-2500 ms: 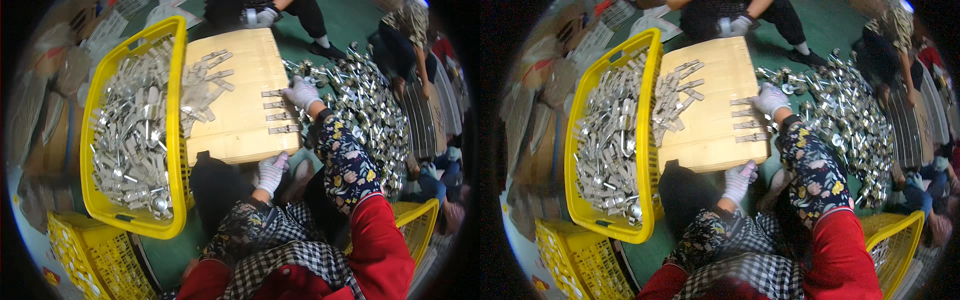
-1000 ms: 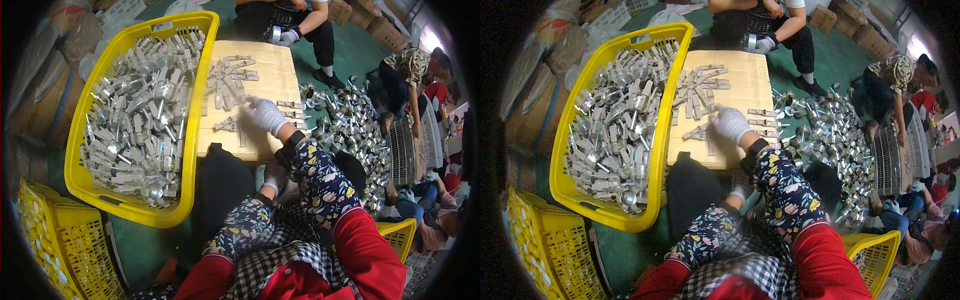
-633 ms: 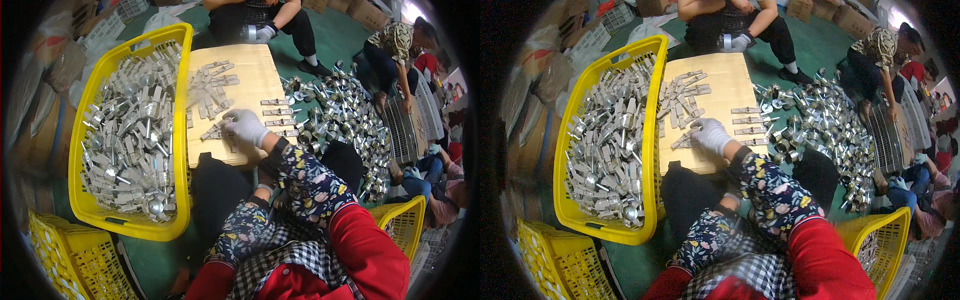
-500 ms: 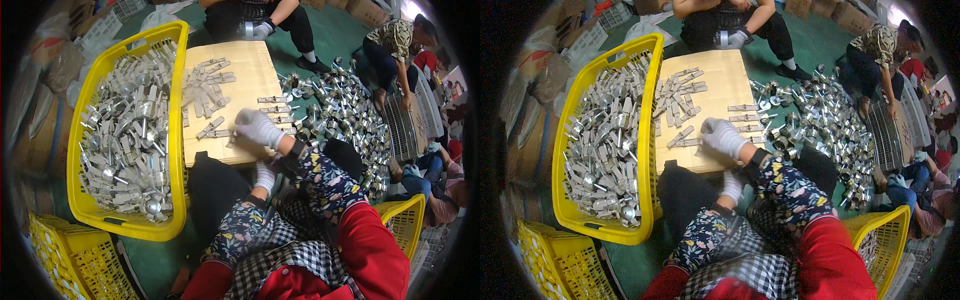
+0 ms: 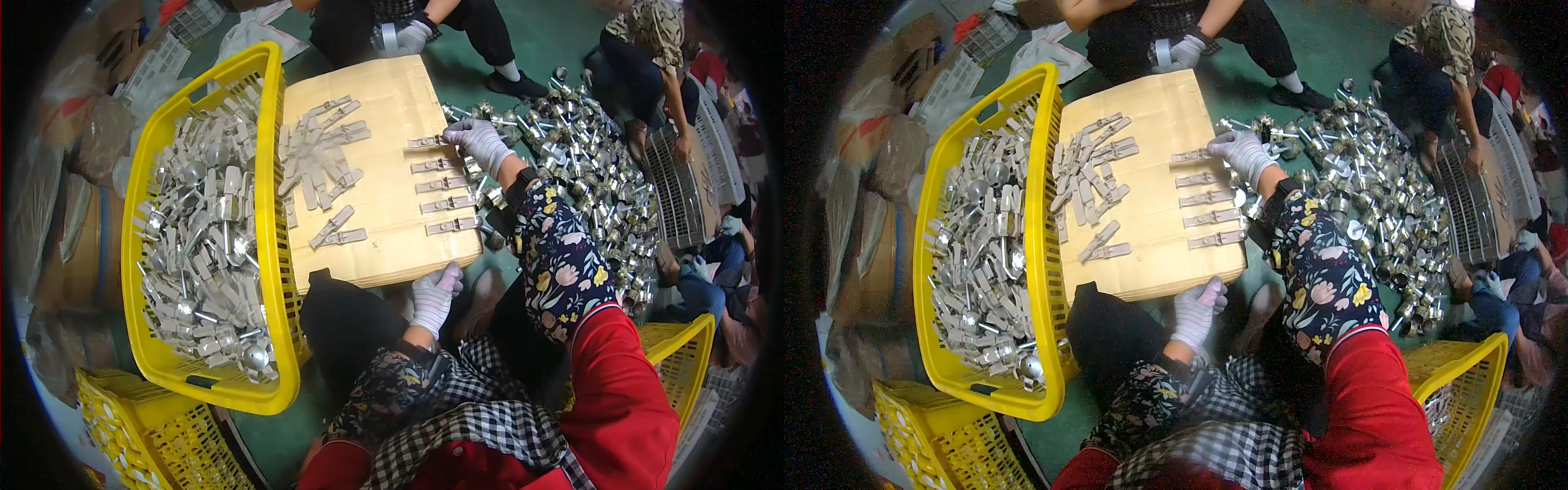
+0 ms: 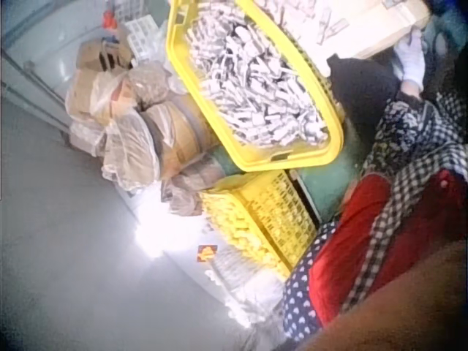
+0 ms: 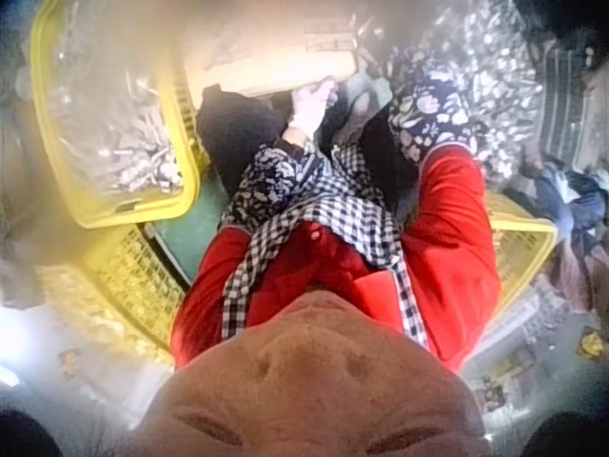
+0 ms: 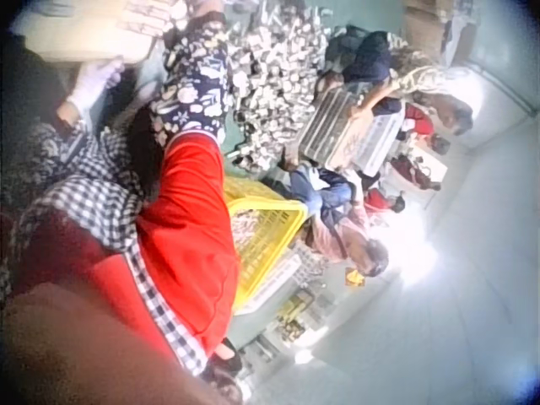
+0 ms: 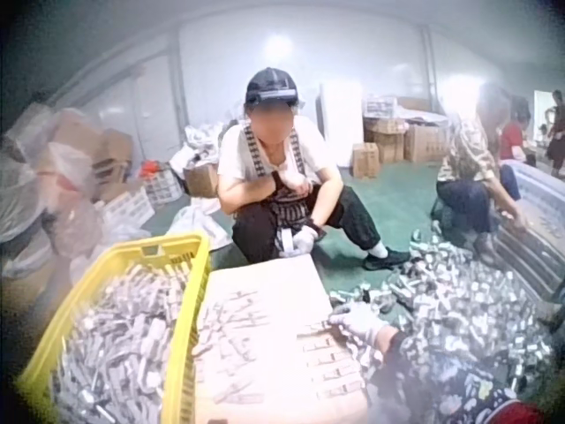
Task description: Manually assembling and sorting various metal hardware components into sets.
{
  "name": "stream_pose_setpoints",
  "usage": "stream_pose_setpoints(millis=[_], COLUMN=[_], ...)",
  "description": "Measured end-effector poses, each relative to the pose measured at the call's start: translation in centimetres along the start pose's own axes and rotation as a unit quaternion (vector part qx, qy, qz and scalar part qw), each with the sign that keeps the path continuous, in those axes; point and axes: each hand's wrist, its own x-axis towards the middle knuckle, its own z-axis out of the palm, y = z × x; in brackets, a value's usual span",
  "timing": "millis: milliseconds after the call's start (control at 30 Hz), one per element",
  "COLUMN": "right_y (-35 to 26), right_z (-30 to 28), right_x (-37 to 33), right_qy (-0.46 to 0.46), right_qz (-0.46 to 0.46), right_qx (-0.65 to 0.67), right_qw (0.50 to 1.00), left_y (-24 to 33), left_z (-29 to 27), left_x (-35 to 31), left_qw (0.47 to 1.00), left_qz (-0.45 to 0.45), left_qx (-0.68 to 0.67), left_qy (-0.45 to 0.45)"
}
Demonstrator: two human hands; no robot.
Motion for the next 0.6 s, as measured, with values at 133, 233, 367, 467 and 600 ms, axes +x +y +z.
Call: stream_pose_setpoints(millis=[133, 233, 367, 467, 600], right_y=[1.1, 1.5, 1.8, 1.9, 1.3], right_z=[0.1, 0.2, 0.1, 0.3, 0.8], right_x=[0.8, 1.2, 1.7, 1.7, 1.5], right_qy=[-0.003, -0.024, -0.023, -0.037, -0.016], right_qz=[0.018, 0.018, 0.025, 0.031, 0.036], right_qx=[0.006, -0.005, -0.004, 0.017, 0.002], right_qw=[1.0, 1.0, 0.999, 0.999, 0.999], left_y=[0.7, 0.9, 0.7, 0.6, 0.5], left_z=[0.2, 0.3, 0.4, 0.4, 0.2], left_x=[-0.3, -0.4, -0.3, -0.3, -0.4], left_qw=[1.0, 1.0, 1.0, 1.0, 1.0], left_qz=[-0.011, -0.015, -0.008, -0.011, -0.006], left_qx=[0.002, -0.011, -0.018, -0.019, -0.013], left_qy=[0.007, 0.016, 0.017, 0.019, 0.023])
